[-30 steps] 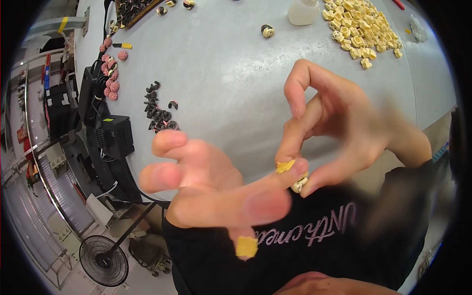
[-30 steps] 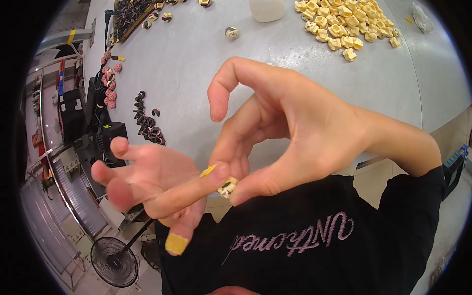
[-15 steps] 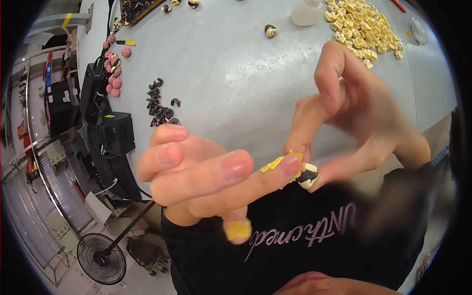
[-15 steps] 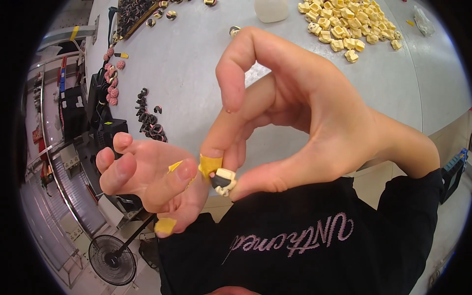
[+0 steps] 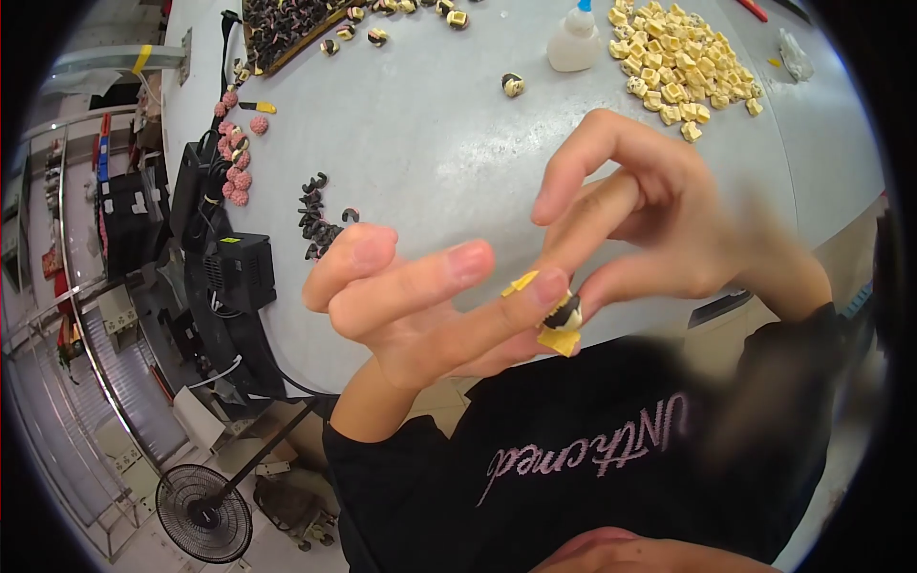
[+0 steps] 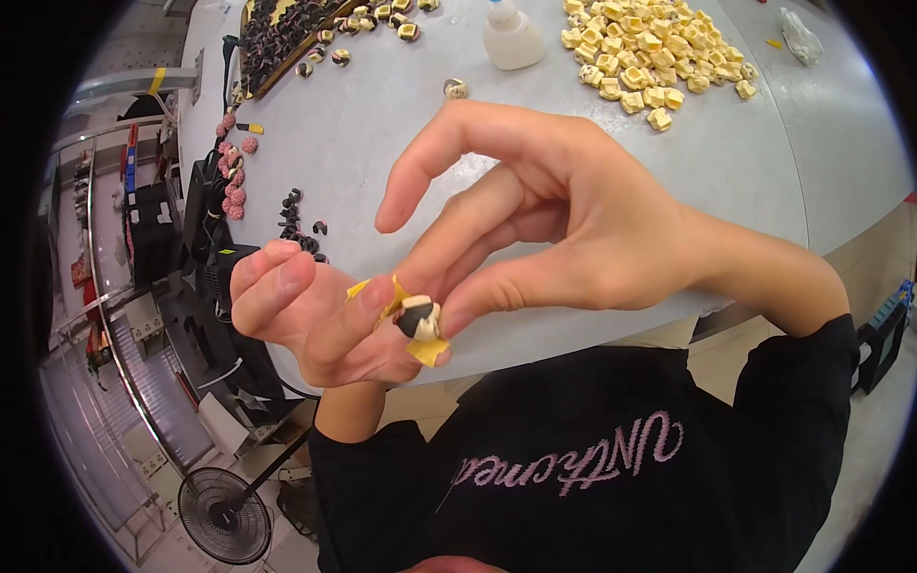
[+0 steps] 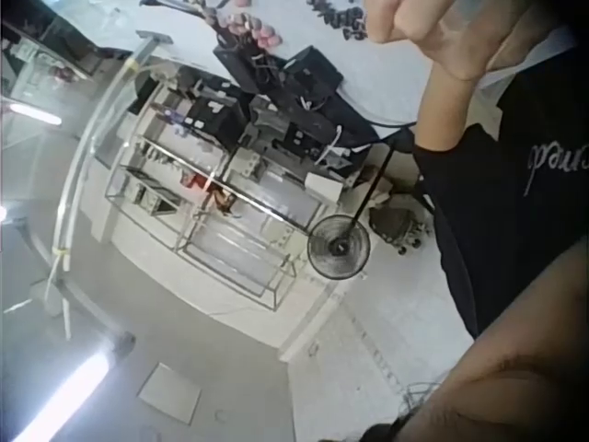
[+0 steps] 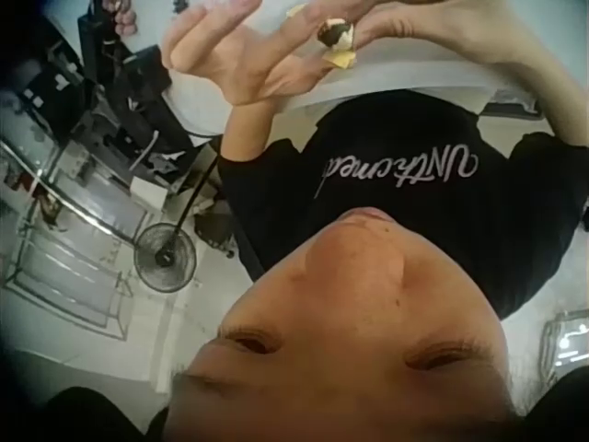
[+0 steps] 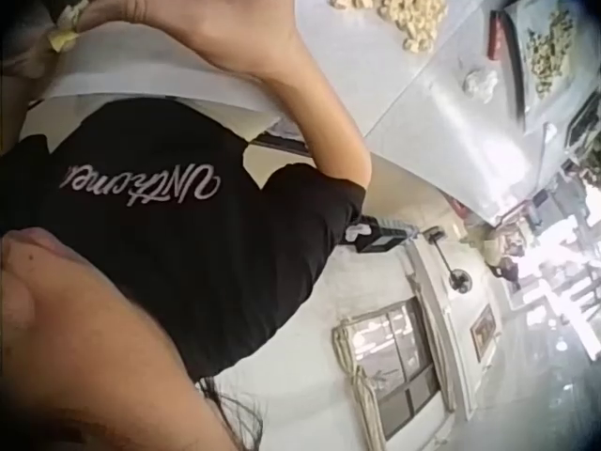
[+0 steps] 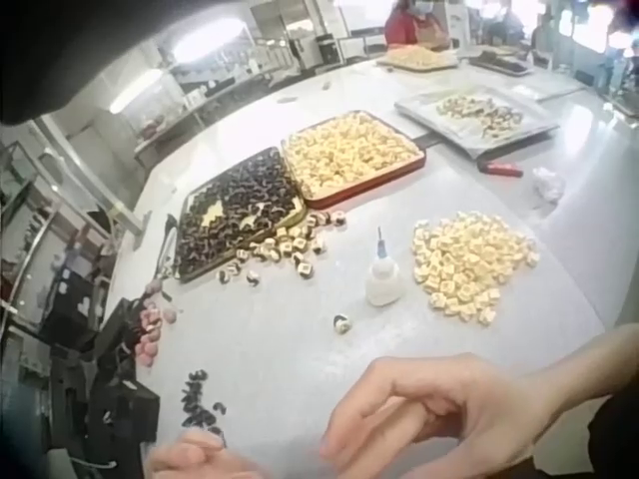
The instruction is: Assembling small plastic figurines by gluing component parts together.
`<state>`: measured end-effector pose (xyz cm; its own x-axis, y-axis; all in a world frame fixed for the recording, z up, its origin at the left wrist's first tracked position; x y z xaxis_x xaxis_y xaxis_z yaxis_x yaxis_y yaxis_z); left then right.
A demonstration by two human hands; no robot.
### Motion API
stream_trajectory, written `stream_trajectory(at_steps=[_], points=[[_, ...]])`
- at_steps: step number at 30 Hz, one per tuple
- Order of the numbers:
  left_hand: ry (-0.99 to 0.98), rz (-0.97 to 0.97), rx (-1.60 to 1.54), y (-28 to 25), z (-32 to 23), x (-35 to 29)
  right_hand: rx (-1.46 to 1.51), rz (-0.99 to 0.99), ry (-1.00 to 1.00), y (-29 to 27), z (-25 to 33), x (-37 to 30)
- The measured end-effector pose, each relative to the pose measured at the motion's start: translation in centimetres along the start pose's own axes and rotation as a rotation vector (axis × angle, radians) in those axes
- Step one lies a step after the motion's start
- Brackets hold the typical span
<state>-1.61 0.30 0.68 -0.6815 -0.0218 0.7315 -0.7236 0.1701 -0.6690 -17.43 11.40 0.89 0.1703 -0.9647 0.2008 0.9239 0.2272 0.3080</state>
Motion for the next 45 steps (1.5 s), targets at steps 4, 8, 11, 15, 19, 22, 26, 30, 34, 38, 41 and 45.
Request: stream_trajectory(at_steps=[4, 8, 11, 15, 19, 22, 26, 30, 34, 38, 41, 45], points=[[-0.074, -0.084, -0.036, 0.6, -0.3, 0.3, 0.098, -0.025, 0.128, 0.2, 0.5, 0.0], [-0.072, -0.049, -0.044, 0.4, -0.4, 0.1, 0.136, -0.034, 0.114, 0.5, 0.5, 0.0], [-0.074, -0.041, -0.045, 0.7, -0.3, 0.1, 0.157, -0.065, 0.131, 0.3, 0.6, -0.1], [-0.094, -0.015, -0.069, 0.3, -0.3, 0.2, 0.086, -0.101, 0.088, 0.3, 0.5, 0.0], [-0.112, -0.001, -0.078, 0.3, -0.4, 0.3, 0.01, -0.126, 0.048, 0.0, 0.5, 0.1], [-0.114, 0.007, -0.12, 0.8, 0.0, 0.5, -0.037, -0.152, 0.036, -0.5, 0.3, -0.1], [-0.138, 0.017, -0.241, 1.1, 0.3, 0.6, -0.145, -0.197, 0.002, -0.6, -0.3, -0.4], [-0.405, 0.025, -0.416, 1.7, 1.2, 0.7, -0.408, -0.257, -0.107, -0.3, -0.4, -0.8], [-0.918, -0.017, -0.693, 2.7, 3.5, 0.7, -0.717, -0.301, -0.275, -0.2, 0.2, -1.5], [-0.993, -0.248, -0.9, 3.0, 6.0, 0.5, -0.784, -0.39, -0.481, -0.9, 0.0, -1.2], [-0.918, -0.377, -0.834, 1.6, 6.7, 0.5, -0.797, -0.527, -0.712, -1.3, -0.1, -0.5], [-0.847, -0.454, -0.705, -1.9, 7.8, 0.4, -1.087, -0.941, -0.476, -2.2, -0.2, 0.5]])
Point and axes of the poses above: each hand's wrist, its own x-axis towards the middle knuckle, its own y-axis out of the palm, z = x × y, the point moved 2 cm from there along x, towards the middle knuckle, and after that the axes turned 9 degrees about z, right-handed, at the moved point
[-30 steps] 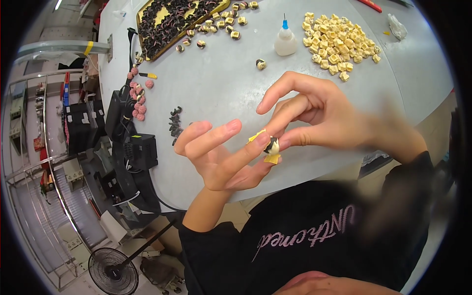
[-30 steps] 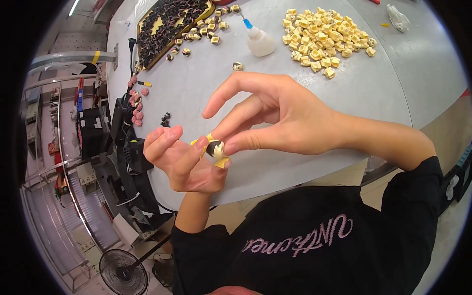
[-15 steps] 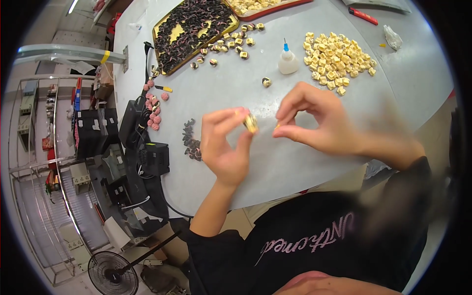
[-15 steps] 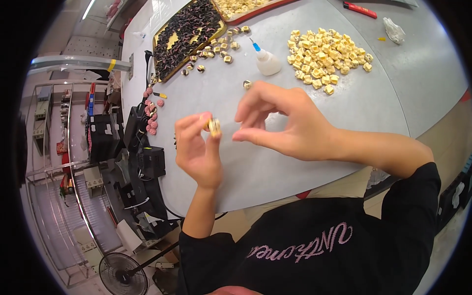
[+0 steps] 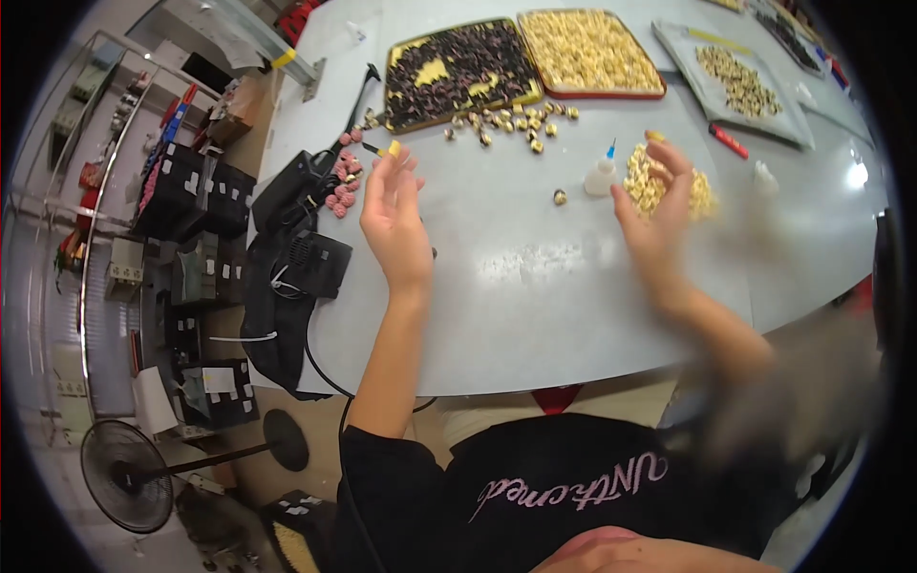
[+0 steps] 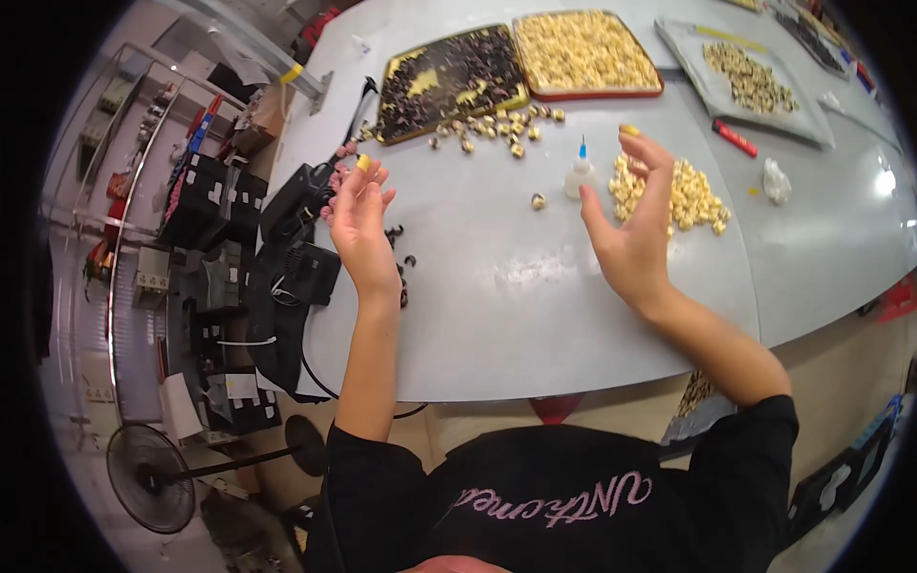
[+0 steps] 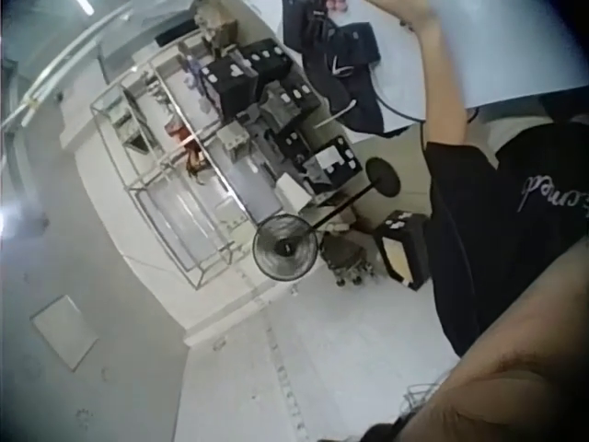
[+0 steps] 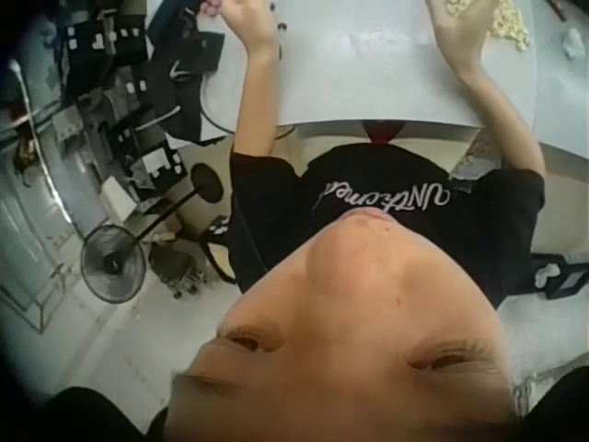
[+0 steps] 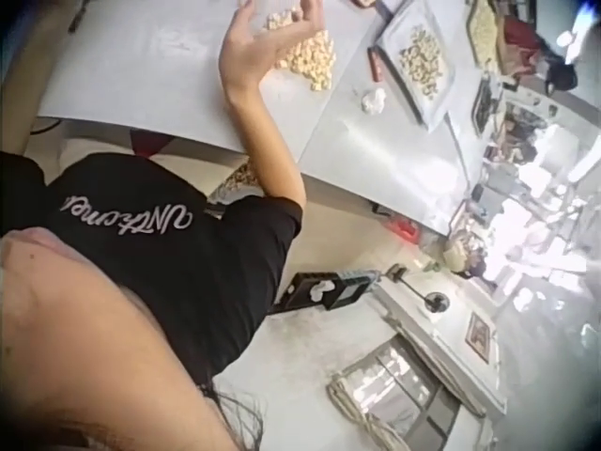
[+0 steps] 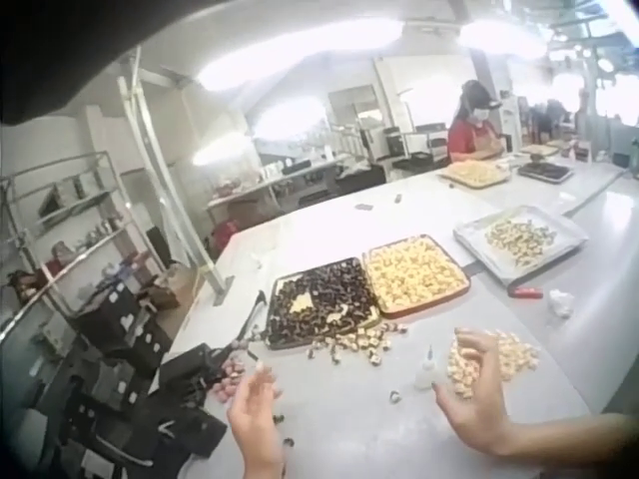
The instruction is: Assembling small plastic figurines by gluing component parts together.
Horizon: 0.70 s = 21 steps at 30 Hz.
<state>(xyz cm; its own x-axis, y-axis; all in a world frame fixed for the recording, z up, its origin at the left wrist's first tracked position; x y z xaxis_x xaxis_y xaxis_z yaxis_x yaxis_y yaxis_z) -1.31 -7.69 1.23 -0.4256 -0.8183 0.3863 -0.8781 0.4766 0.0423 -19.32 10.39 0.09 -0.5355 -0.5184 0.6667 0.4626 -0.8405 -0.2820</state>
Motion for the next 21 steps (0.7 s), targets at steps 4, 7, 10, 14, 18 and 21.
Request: stream_trajectory(at_steps=[4, 7, 10, 14, 18, 21], points=[[0.077, 0.085, 0.217, -3.6, -1.0, 1.7, -0.308, 0.096, -0.027, 0.6, -1.1, 0.1], [0.082, 0.265, 0.498, -3.4, -2.8, 0.9, -0.367, 0.204, 0.069, -0.3, -3.0, -0.4], [0.313, 0.376, 1.034, -3.4, -3.8, -2.9, -0.331, 0.19, 0.03, -0.6, -4.3, -0.1], [0.129, 0.345, 1.222, -3.8, -1.5, -9.6, -0.34, 0.218, 0.049, 0.1, -4.1, -0.2], [0.077, 0.322, 1.107, -4.2, 0.8, -11.2, -0.289, 0.16, 0.042, -0.5, -4.0, 0.0], [0.06, 0.325, 1.013, -4.7, 1.0, -11.2, -0.207, 0.129, -0.002, -0.3, -3.7, 0.0]])
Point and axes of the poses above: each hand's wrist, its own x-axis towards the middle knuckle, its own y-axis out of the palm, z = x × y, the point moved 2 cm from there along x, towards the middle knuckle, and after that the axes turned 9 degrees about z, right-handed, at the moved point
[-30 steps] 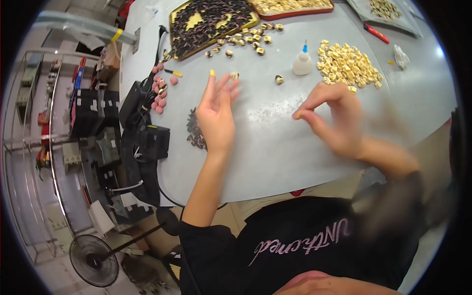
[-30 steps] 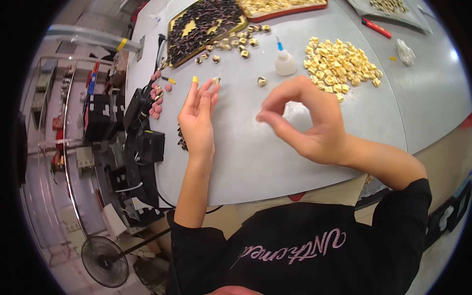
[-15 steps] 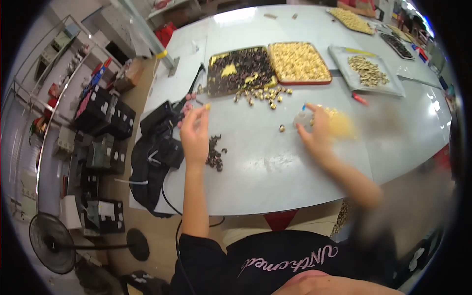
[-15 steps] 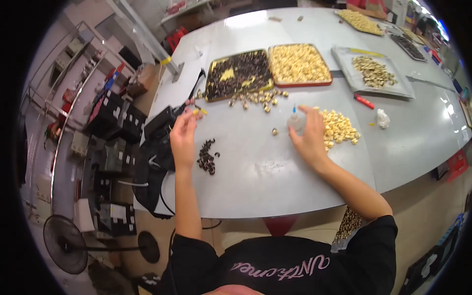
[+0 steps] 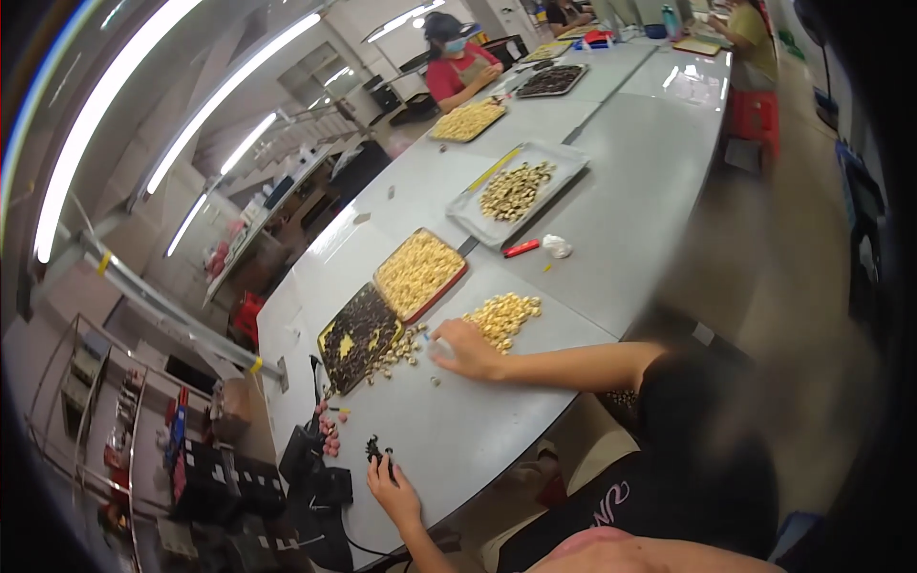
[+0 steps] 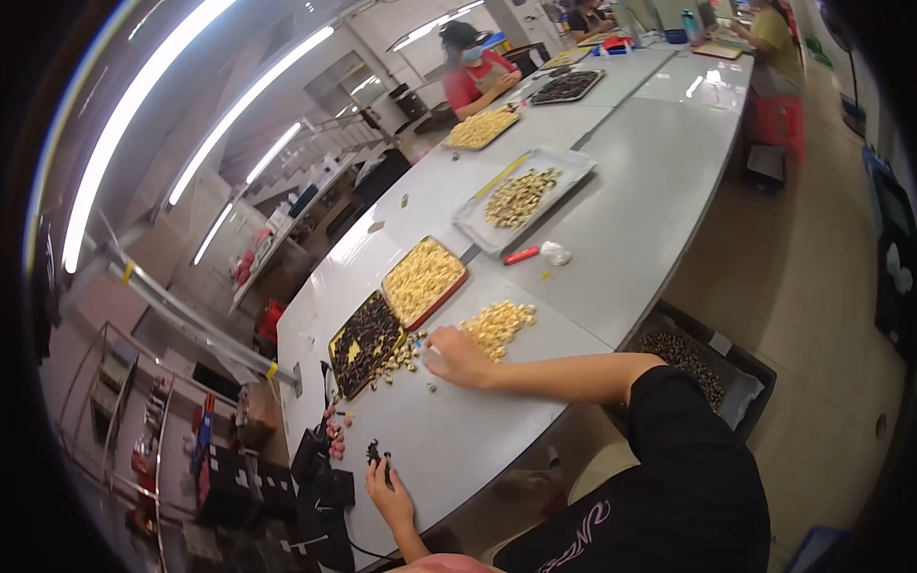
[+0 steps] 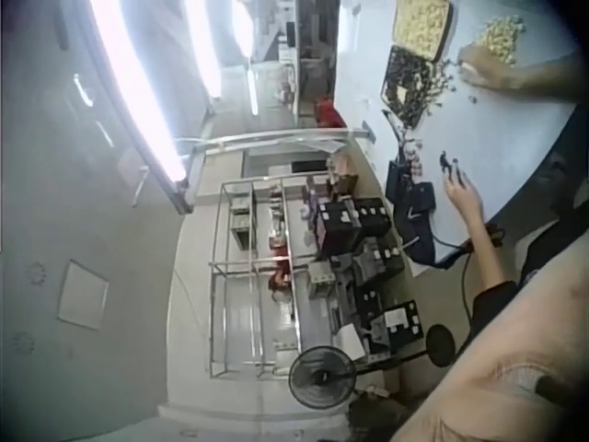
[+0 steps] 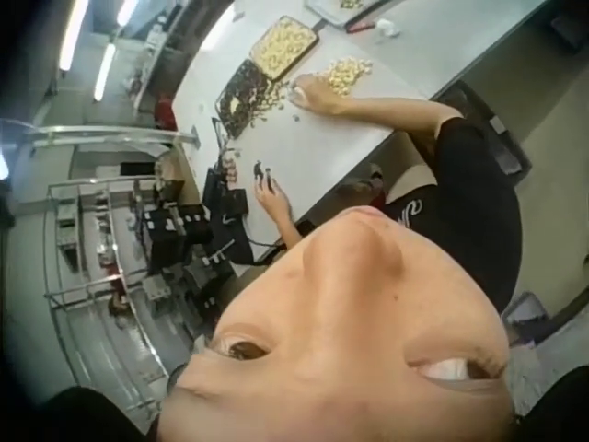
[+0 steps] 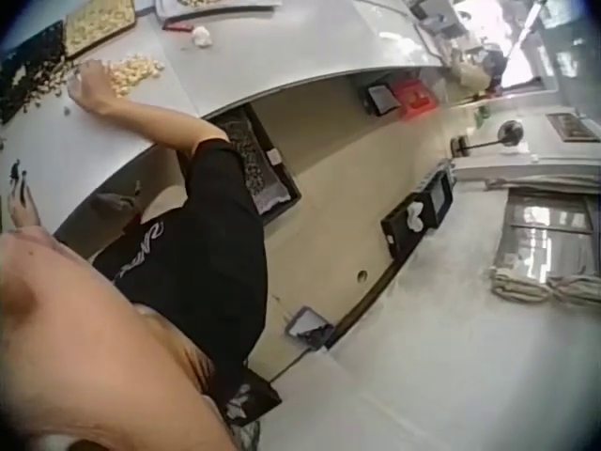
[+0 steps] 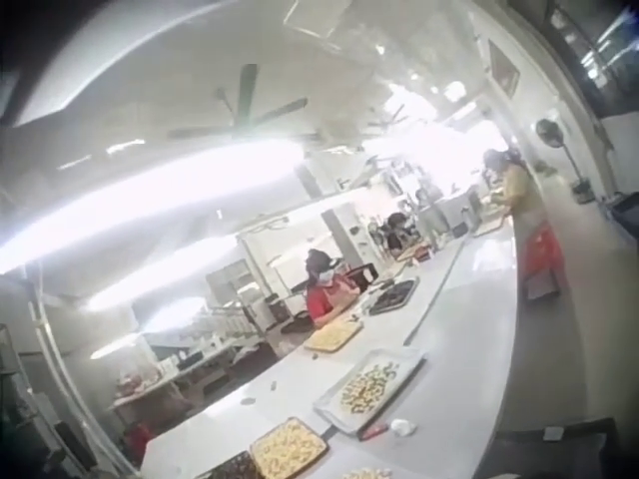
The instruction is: Assembling small plastic figurines by gluing component parts together.
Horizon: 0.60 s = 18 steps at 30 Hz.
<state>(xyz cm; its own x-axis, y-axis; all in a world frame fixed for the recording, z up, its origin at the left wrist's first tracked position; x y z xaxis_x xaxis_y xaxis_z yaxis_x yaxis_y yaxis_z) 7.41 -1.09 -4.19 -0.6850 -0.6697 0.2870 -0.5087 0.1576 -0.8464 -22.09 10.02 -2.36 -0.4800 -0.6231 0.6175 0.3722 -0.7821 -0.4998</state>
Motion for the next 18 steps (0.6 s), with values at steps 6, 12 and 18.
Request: stream_trajectory(at_steps=[6, 12, 18], points=[[0.107, -0.332, 0.244, -1.0, -1.9, 0.1, 0.074, -0.027, -0.024, 0.2, 0.2, -0.2], [-0.184, -0.23, 0.07, -1.4, -2.5, 0.0, 0.095, -0.035, -0.044, -0.1, 0.4, -0.2], [-0.055, -0.155, -0.039, -0.4, -1.1, 0.2, 0.112, -0.153, -0.11, -1.5, 0.1, 0.2]])
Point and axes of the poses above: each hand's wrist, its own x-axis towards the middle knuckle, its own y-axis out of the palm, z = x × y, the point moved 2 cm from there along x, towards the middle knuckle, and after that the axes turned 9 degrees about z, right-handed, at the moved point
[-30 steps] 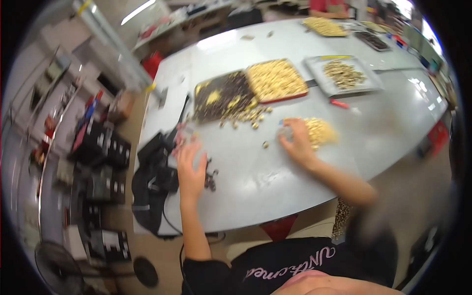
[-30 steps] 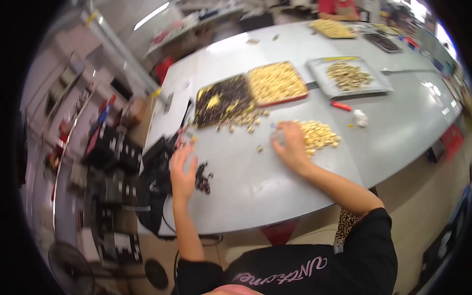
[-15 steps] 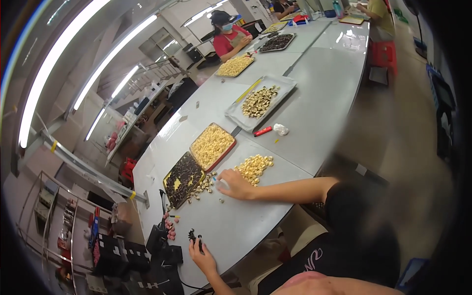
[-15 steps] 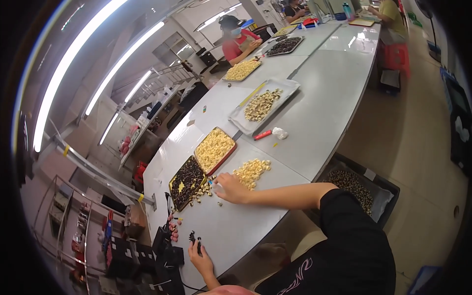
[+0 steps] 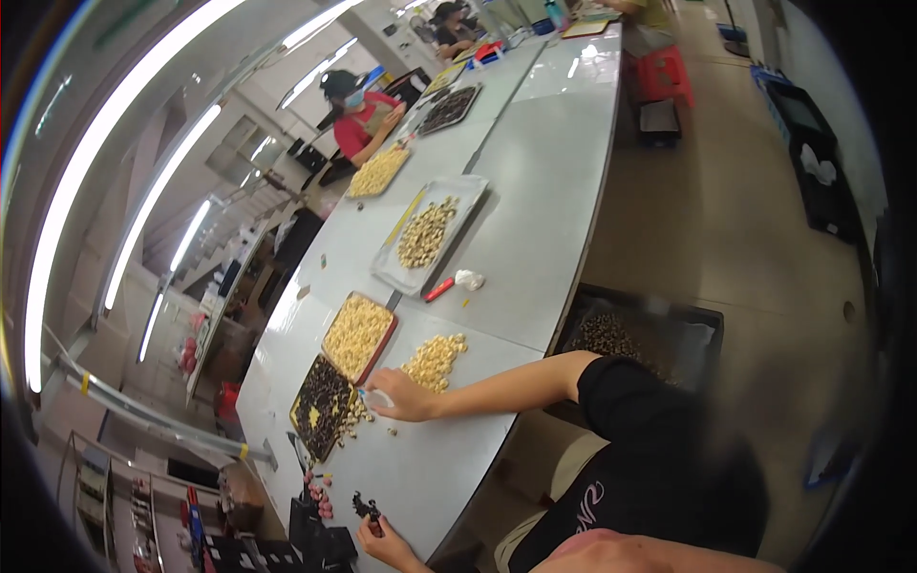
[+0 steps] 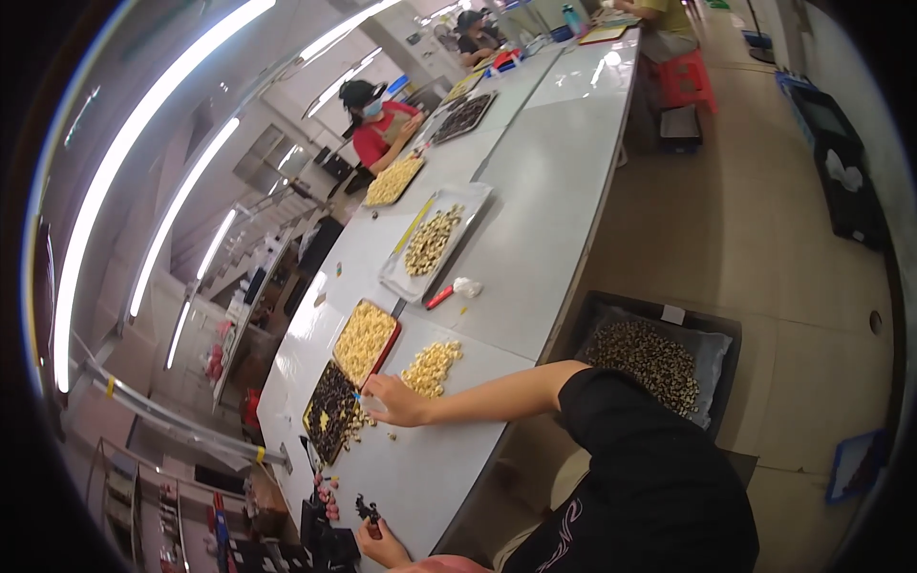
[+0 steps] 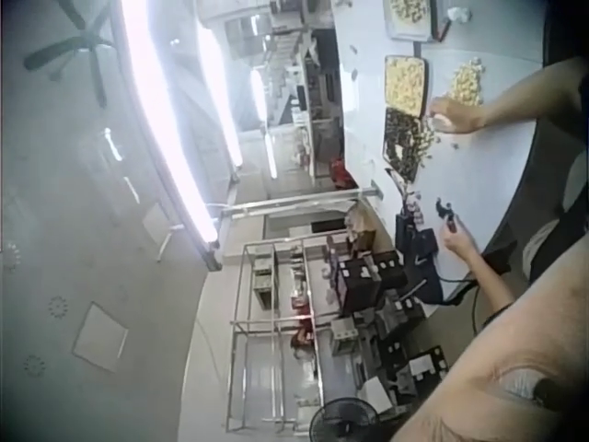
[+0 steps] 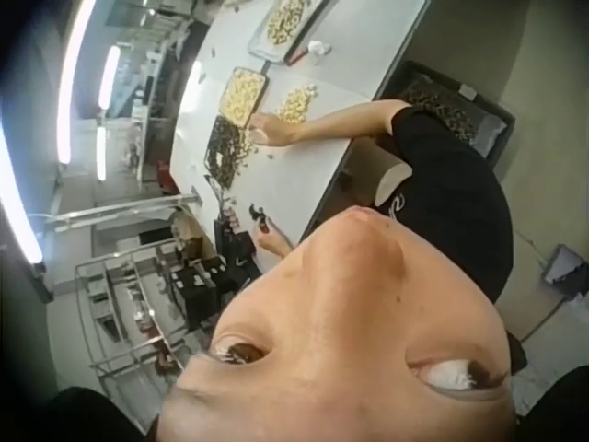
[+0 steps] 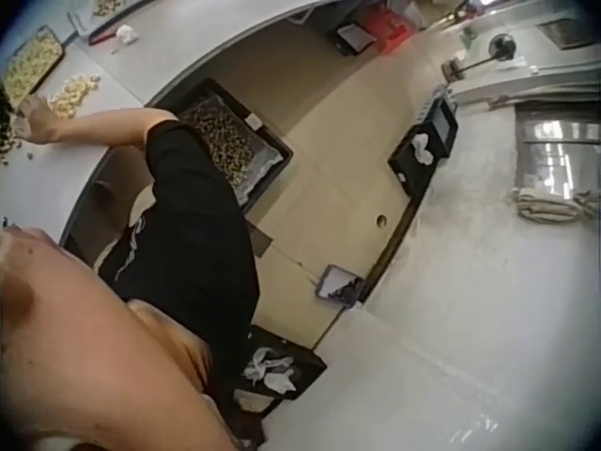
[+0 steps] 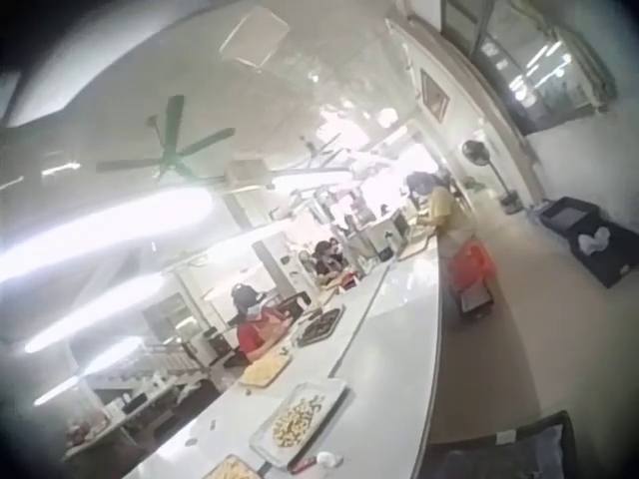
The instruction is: Assembling small plastic figurines by gluing component parts together.
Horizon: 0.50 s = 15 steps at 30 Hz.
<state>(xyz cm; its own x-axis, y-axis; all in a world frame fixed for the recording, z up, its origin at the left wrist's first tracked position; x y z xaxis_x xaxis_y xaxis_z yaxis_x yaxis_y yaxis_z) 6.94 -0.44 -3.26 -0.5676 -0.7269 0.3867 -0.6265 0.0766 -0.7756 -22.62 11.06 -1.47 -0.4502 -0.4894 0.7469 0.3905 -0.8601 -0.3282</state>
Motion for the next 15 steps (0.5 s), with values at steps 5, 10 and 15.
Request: stream_trajectory(at_steps=[5, 10, 15], points=[[0.122, 0.013, 0.133, 0.0, 2.5, 0.0, 0.085, -0.049, -0.086, -0.3, 0.6, 0.7], [0.194, -0.093, 0.106, -2.2, -0.6, -1.4, 0.166, -0.131, -0.116, -0.3, 0.4, 0.3], [-0.125, -0.025, 0.018, -2.9, -2.6, -2.0, 0.085, -0.203, -0.13, -1.5, 0.9, 0.1]])
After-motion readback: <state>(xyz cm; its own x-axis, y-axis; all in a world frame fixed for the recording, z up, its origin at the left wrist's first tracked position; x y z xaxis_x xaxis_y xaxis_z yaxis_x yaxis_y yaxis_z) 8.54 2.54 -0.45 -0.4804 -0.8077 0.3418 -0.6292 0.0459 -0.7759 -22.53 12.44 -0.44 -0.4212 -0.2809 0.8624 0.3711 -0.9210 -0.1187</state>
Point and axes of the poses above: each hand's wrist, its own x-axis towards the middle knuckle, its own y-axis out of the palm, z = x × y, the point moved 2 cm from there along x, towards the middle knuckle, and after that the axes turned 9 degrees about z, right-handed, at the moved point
